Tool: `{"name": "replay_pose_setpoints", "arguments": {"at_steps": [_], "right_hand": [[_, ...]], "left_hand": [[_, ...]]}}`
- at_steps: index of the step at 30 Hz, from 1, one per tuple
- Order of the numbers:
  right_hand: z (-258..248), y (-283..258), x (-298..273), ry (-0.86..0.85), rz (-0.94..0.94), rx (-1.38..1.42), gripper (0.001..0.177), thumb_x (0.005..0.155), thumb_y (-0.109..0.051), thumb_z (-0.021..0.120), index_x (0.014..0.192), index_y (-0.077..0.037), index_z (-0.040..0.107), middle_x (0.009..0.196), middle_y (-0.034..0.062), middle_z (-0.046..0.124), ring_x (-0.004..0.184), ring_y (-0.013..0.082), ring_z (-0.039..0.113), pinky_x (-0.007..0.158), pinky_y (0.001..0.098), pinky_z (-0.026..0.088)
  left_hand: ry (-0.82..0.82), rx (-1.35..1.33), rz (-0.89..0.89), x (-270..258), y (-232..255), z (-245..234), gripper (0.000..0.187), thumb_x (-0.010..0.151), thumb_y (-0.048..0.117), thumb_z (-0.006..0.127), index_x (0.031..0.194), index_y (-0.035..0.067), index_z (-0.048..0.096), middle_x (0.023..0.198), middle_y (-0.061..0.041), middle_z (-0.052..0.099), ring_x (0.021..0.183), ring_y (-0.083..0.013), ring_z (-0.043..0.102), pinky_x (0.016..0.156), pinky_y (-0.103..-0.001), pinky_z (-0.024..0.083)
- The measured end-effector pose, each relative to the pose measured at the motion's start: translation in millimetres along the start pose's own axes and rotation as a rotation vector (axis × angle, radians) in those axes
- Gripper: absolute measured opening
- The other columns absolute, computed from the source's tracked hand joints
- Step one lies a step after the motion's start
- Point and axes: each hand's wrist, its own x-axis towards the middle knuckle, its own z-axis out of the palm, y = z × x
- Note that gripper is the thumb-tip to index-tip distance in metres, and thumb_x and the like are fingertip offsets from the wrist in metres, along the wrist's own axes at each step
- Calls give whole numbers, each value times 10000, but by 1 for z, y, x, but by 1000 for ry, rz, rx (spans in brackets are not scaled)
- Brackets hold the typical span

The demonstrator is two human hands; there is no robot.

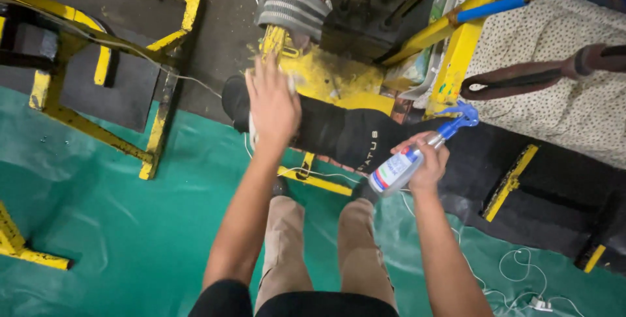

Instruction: Clean and wipe down various gym machines and surfaces using a spray bottle and cloth.

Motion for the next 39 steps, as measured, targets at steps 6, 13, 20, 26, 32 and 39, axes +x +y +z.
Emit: {"name": "replay_pose_setpoints", "arguments": {"at_steps": [6, 13, 20, 26, 32, 39], "right_hand": [[-2, -2, 0, -11, -5, -15, 250, 952, -216, 574, 957, 34, 569, 749, 199, 623, 669, 328, 675, 682, 462, 612], [5, -7, 3, -25, -11, 15, 244, 937, -208, 598, 956, 34, 576, 756, 213, 638, 673, 331, 679, 682, 435, 600], [0, -2, 2, -17, 17, 7, 229, 928, -196, 589, 955, 31, 574, 750, 225, 655, 659, 339, 683, 670, 441, 598], [2, -3, 3, -23, 10, 9, 221, 935, -195, 577, 957, 25, 574, 741, 221, 647, 651, 337, 681, 669, 440, 600], [-1, -1, 2, -42, 2, 48, 217, 941, -180, 582, 957, 36, 568, 754, 204, 625, 664, 334, 673, 679, 453, 598], [2, 0, 3, -34, -15, 46, 220, 934, -184, 587, 965, 33, 568, 754, 193, 615, 660, 326, 669, 668, 452, 607]], "left_hand": [[276, -150, -149, 48, -20, 14, 597, 968, 185, 679, 1522, 34, 515, 1641, -226, 329, 1485, -471, 310, 1175, -583, 288], [90, -175, 9, -10, -33, 13, 572, 877, 108, 670, 1437, 71, 557, 1510, -187, 502, 1381, -481, 440, 1136, -569, 373], [-42, -402, 0, -146, 59, -20, 637, 796, 55, 651, 1423, 2, 554, 1395, -240, 569, 1352, -489, 457, 1159, -576, 308], [-164, -513, -290, -141, 88, -54, 493, 901, 161, 665, 1384, 77, 609, 1206, -221, 606, 1152, -426, 540, 1030, -516, 410], [216, -140, 144, -59, 57, -26, 553, 841, 300, 682, 1317, 26, 621, 1347, -246, 556, 1268, -486, 483, 1100, -568, 351], [-173, -69, 82, 13, 43, -3, 360, 885, 374, 617, 991, 53, 742, 1104, -178, 686, 1184, -391, 576, 1113, -502, 412]]}}
